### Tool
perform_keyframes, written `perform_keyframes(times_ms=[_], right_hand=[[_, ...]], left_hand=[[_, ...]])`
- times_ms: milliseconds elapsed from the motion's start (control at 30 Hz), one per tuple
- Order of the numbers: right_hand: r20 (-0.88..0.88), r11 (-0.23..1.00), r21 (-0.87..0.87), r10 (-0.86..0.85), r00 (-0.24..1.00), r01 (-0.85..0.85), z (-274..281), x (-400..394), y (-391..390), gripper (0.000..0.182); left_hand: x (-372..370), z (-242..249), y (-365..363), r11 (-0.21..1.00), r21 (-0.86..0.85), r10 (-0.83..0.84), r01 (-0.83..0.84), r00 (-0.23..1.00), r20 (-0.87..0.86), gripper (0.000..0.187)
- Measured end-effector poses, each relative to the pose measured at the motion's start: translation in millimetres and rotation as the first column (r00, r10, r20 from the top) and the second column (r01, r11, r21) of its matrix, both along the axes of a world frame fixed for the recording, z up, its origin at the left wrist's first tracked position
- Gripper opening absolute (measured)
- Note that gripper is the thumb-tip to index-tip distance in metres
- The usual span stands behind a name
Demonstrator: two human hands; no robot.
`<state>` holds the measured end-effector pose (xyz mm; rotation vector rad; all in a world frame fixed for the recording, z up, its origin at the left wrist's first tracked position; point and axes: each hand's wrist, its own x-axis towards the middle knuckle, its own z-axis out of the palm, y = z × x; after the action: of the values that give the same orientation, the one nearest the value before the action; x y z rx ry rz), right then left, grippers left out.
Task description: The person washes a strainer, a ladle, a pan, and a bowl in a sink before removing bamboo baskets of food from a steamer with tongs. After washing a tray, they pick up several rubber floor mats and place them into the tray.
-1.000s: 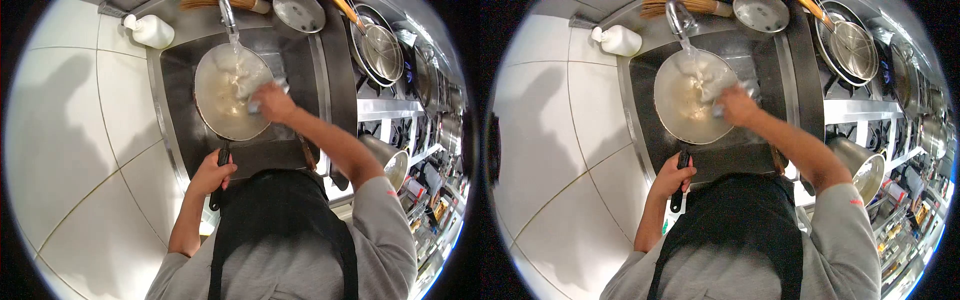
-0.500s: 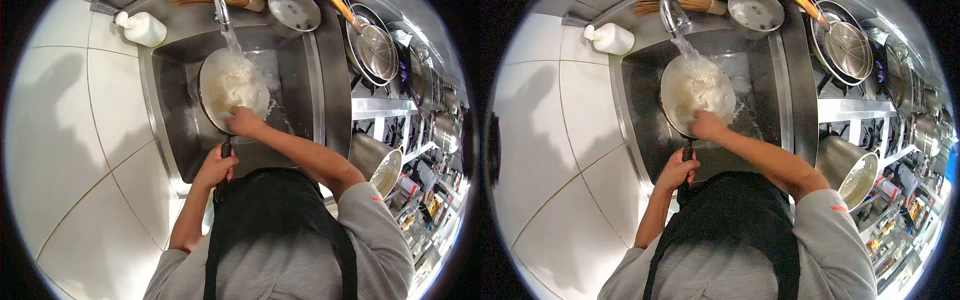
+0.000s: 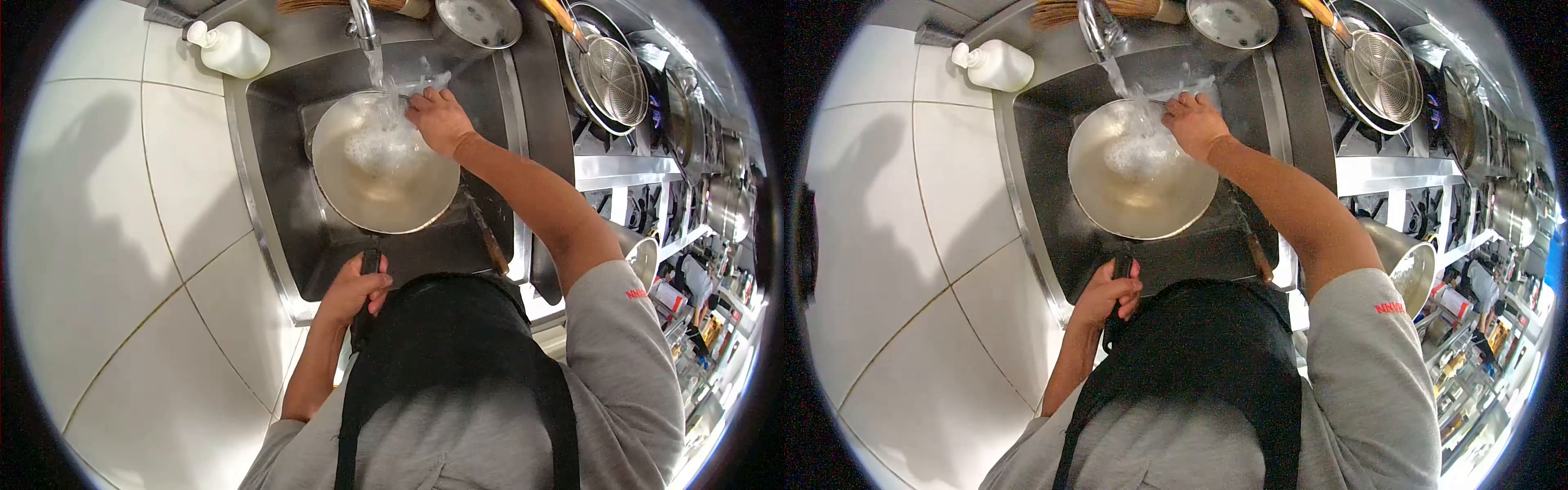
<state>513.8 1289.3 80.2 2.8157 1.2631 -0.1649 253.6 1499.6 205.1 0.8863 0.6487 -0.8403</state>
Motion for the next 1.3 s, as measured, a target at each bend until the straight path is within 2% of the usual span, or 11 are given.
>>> perform_keyframes(times_ms=[200, 300, 400, 500, 600, 767, 867, 967, 1067, 1167, 1300], right_hand=[[-0.186, 0.967, -0.224, -0.161, 0.969, 0.117, 14.3, -64.7, 4.7, 0.035], [-0.554, 0.939, -0.322, -0.292, 0.779, 0.123, 11.0, -87.5, 12.4, 0.033], [-0.654, 0.97, -0.194, -0.237, 0.719, 0.144, -0.3, -109.5, 9.6, 0.032], [-0.604, 0.913, -0.382, -0.367, 0.707, 0.147, 9.8, -94.5, 11.3, 0.032], [-0.546, 0.9, -0.337, -0.427, 0.721, 0.277, -14.3, -96.7, 4.9, 0.037], [-0.885, 0.948, -0.076, -0.207, 0.417, 0.308, 32.9, -111.0, 50.3, 0.045], [-0.928, 0.874, -0.084, -0.244, 0.282, 0.478, 37.2, -105.4, 66.7, 0.045], [-0.753, 0.929, -0.313, -0.37, 0.543, 0.199, 58.5, -91.1, 46.7, 0.04], [-0.507, 0.889, -0.419, -0.398, 0.765, 0.184, 30.4, -68.6, 15.1, 0.028], [-0.376, 0.872, -0.325, -0.474, 0.796, 0.365, 3.3, -27.7, 6.3, 0.021], [-0.255, 0.89, 0.075, -0.419, 0.872, 0.449, -26.1, -9.8, 42.4, 0.022]], left_hand=[[3.4, -22.5, 5.2, 0.99, -0.037, 0.134, -0.134, 0.991, -0.01, 0.017], [0.2, -27.5, 2.6, 0.996, -0.021, 0.091, -0.091, 0.996, 0.009, 0.017], [-6.3, -34.7, 1.0, 1.0, 0.016, 0.024, -0.025, 0.999, 0.022, 0.017], [-11.3, -32.4, 0.5, 0.999, 0.047, 0.006, -0.006, 1.0, 0.007, 0.017], [-3.8, -30.6, -3.2, 1.0, 0.02, 0.024, -0.024, 1.0, 0.019, 0.018], [2.8, -38.7, -8.5, 0.998, 0.054, -0.041, 0.039, 0.999, 0.028, 0.018], [4.8, -39.1, -6.2, 0.993, 0.101, -0.064, 0.064, 0.998, -0.004, 0.018], [6.6, -29.7, -1.2, 0.999, 0.049, 0.022, -0.023, 1.0, 0.013, 0.019], [1.4, -25.7, 0.7, 0.998, -0.064, 0.021, -0.021, 1.0, -0.01, 0.02], [-1.1, -19.8, -2.7, 0.989, -0.142, -0.042, 0.037, 0.998, -0.036, 0.02], [1.8, -12.6, -11.7, 0.982, -0.075, -0.176, 0.171, 0.982, -0.063, 0.018]])
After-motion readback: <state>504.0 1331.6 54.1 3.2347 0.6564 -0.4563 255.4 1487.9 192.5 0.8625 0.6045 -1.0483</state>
